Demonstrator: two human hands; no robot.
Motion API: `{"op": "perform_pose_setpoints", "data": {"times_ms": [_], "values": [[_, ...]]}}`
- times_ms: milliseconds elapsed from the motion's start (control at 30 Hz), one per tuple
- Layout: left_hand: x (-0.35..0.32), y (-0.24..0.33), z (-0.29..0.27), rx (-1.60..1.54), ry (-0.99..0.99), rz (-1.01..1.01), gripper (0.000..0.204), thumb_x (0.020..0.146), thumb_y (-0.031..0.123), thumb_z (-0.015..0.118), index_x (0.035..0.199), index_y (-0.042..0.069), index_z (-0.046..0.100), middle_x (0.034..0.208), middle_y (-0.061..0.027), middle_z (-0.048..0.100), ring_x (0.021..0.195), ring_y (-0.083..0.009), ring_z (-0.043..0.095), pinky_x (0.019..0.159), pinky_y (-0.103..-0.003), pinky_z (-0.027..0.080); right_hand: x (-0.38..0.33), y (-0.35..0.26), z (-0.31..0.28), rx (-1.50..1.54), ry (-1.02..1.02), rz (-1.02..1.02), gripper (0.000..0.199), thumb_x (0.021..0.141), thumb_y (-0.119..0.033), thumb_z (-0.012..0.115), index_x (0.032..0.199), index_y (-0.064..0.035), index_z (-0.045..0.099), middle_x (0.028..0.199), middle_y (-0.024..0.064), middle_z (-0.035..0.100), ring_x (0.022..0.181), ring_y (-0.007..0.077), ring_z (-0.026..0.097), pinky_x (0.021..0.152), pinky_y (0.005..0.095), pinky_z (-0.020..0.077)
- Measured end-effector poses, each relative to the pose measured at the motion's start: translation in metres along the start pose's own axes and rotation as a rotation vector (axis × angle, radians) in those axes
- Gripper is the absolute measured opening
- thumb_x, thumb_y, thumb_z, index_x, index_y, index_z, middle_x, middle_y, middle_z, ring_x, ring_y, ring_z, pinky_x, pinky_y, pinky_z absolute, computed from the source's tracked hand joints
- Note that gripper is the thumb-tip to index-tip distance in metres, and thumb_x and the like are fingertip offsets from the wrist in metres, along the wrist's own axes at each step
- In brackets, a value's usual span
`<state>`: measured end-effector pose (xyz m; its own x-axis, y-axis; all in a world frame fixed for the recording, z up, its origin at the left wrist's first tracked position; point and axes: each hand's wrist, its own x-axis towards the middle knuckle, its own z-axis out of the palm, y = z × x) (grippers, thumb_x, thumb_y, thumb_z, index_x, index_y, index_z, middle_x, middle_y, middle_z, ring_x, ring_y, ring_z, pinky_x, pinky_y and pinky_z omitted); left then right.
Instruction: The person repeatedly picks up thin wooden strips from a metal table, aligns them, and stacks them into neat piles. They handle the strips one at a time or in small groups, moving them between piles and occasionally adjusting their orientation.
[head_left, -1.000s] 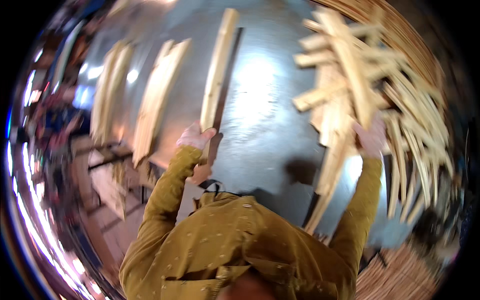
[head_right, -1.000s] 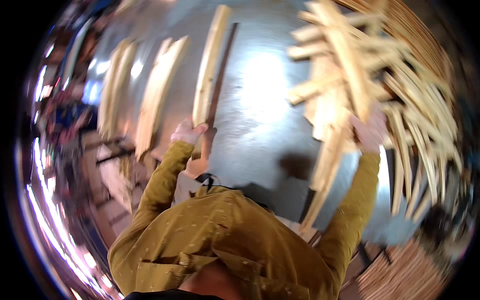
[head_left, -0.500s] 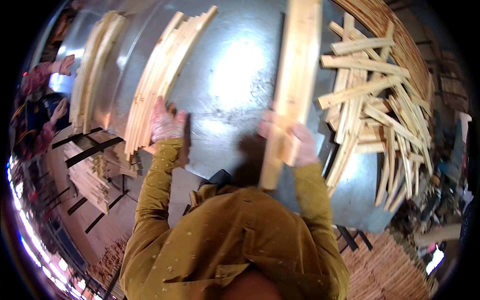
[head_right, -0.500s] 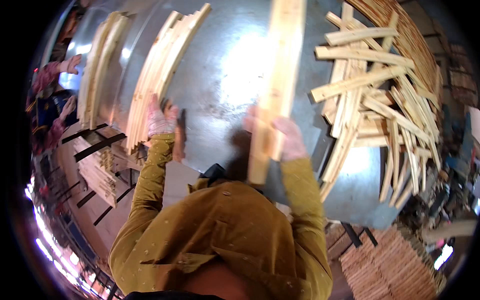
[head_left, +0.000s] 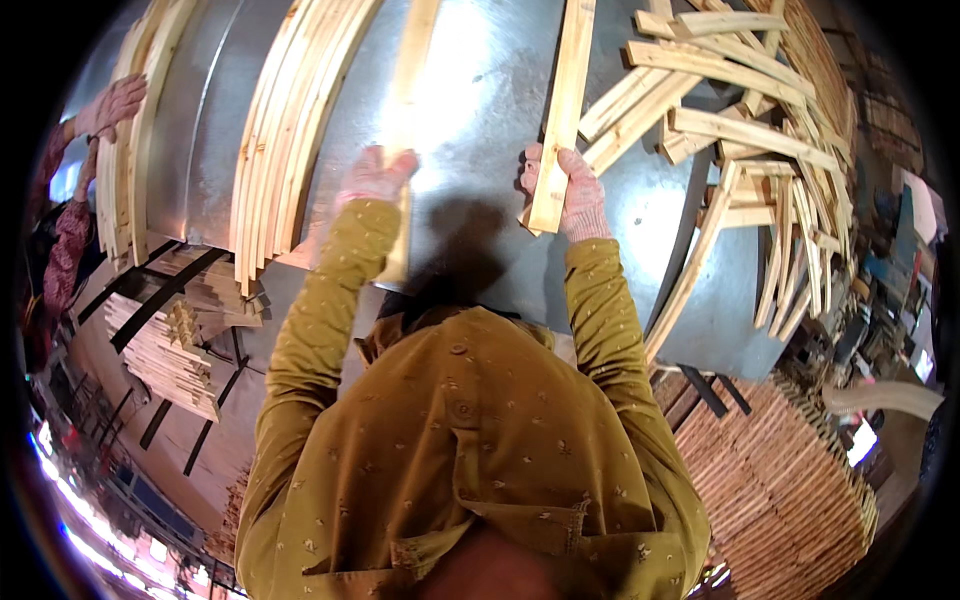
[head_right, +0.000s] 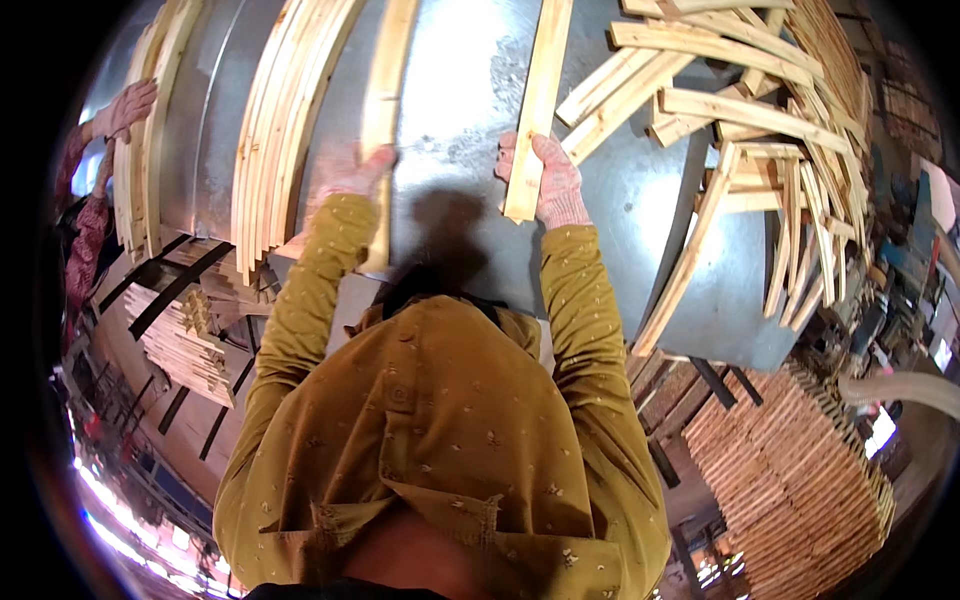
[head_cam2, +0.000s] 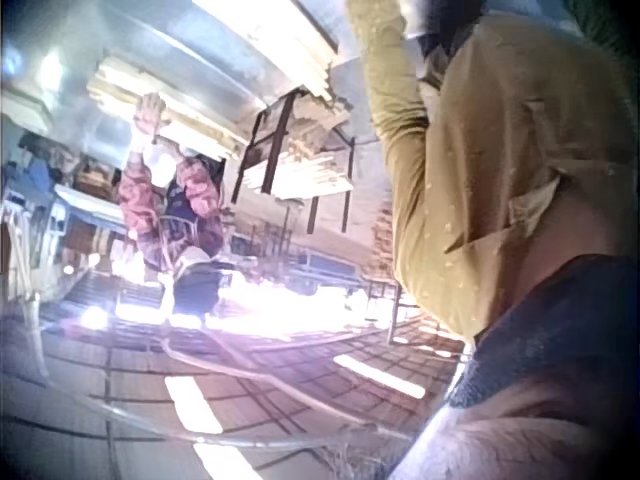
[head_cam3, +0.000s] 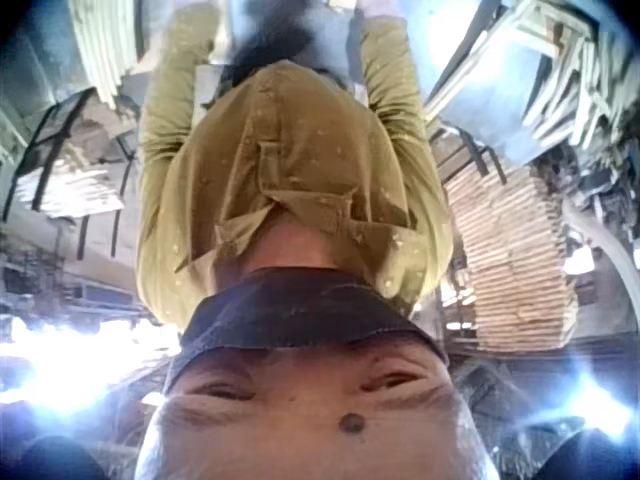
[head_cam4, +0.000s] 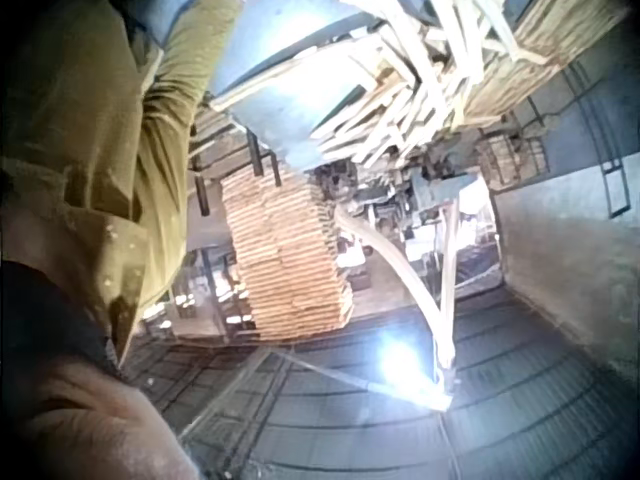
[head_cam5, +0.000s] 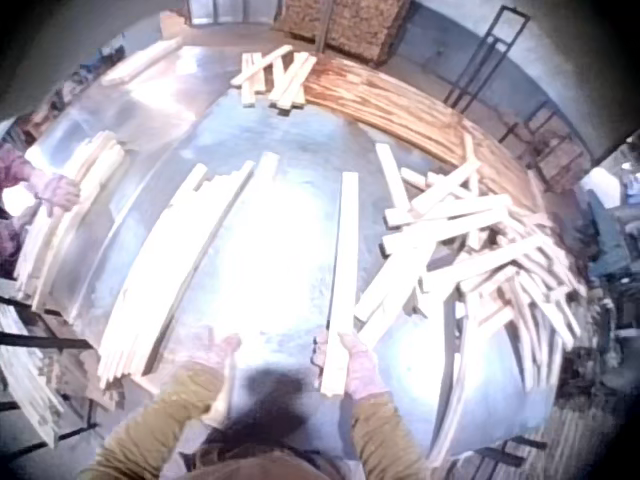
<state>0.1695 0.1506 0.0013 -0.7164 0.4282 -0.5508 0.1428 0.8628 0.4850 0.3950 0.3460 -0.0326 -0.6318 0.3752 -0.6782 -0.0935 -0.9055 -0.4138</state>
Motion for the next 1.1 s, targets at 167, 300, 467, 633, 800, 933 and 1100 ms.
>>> {"op": "perform_pose_setpoints", "data": {"times_ms": [167,300,467,633,800,933,1100], "values": [[0.010,-0.041,-0.072,0.540,0.626,0.585,0.057,0.082,0.020,0.078,0.133,0.015,0.052,0.110,-0.0181,0.062,0.084,-0.0282,0.067,0.065,-0.044,0.056,-0.009,0.017,0.024,0.160,0.072,-0.070,0.043,0.097,-0.044,0.062,0.111,-0.0033,0.057,0.090,0.0148,0.064,0.070,0.0233,0.063,0.063,0.0356,0.0580],[0.025,-0.079,-0.076,0.625,0.555,0.448,0.081,0.084,0.059,0.066,0.146,0.011,0.045,0.146,-0.0241,0.042,0.133,-0.0437,0.041,0.108,-0.052,0.037,-0.010,0.101,0.089,-1.049,0.061,-0.512,0.028,0.100,-0.020,0.054,0.121,-0.0024,0.057,0.083,0.0081,0.061,0.076,0.0166,0.061,0.067,0.0289,0.0548],[0.018,-0.043,-0.063,0.728,0.276,0.392,0.096,0.083,0.056,0.068,0.156,0.013,0.025,0.159,-0.0239,0.023,0.148,-0.0431,0.017,0.118,-0.060,0.013,0.016,0.118,0.212,-2.053,-0.520,0.267,0.038,0.097,-0.026,0.046,0.126,-0.0081,0.063,0.117,0.0160,0.068,0.114,0.0269,0.065,0.097,0.0410,0.0513],[0.018,-0.064,-0.062,0.874,0.334,0.334,0.095,0.084,0.039,0.072,0.157,0.014,0.018,0.159,-0.0209,0.024,0.147,-0.0407,0.021,0.117,-0.059,0.018,-0.032,0.052,0.006,-1.743,0.685,-1.079,0.043,0.101,-0.024,0.044,0.134,0.0020,0.052,0.118,0.0180,0.064,0.104,0.0273,0.064,0.090,0.0418,0.0526],[-0.066,0.131,-0.003,0.313,-0.300,0.501,0.083,0.076,0.042,0.078,0.139,-0.003,0.047,0.140,-0.0261,0.050,0.133,-0.0406,0.045,0.112,-0.047,0.037,-0.167,-0.019,-0.235,-1.492,1.713,-0.317,0.052,0.101,-0.030,0.047,0.140,0.0036,0.044,0.117,0.0209,0.060,0.105,0.0309,0.060,0.089,0.0403,0.0511],[-0.098,0.162,0.125,0.684,-0.276,0.753,0.100,0.079,0.043,0.076,0.153,0.007,0.020,0.146,-0.0231,0.040,0.131,-0.0406,0.048,0.108,-0.049,0.041,-0.185,-0.053,-0.156,-1.612,1.498,-0.448,0.056,0.094,-0.028,0.058,0.142,-0.0039,0.043,0.112,0.0165,0.065,0.096,0.0322,0.064,0.086,0.0393,0.0530],[-0.084,0.124,0.141,0.724,-0.117,0.586,0.063,0.091,0.016,0.058,0.148,0.009,0.033,0.133,-0.0213,0.055,0.111,-0.0367,0.062,0.092,-0.047,0.052,-0.168,-0.170,-0.118,-1.681,1.181,-0.627,0.064,0.087,-0.025,0.065,0.145,-0.0124,0.041,0.122,0.0139,0.061,0.110,0.0346,0.061,0.096,0.0435,0.0502]]}}
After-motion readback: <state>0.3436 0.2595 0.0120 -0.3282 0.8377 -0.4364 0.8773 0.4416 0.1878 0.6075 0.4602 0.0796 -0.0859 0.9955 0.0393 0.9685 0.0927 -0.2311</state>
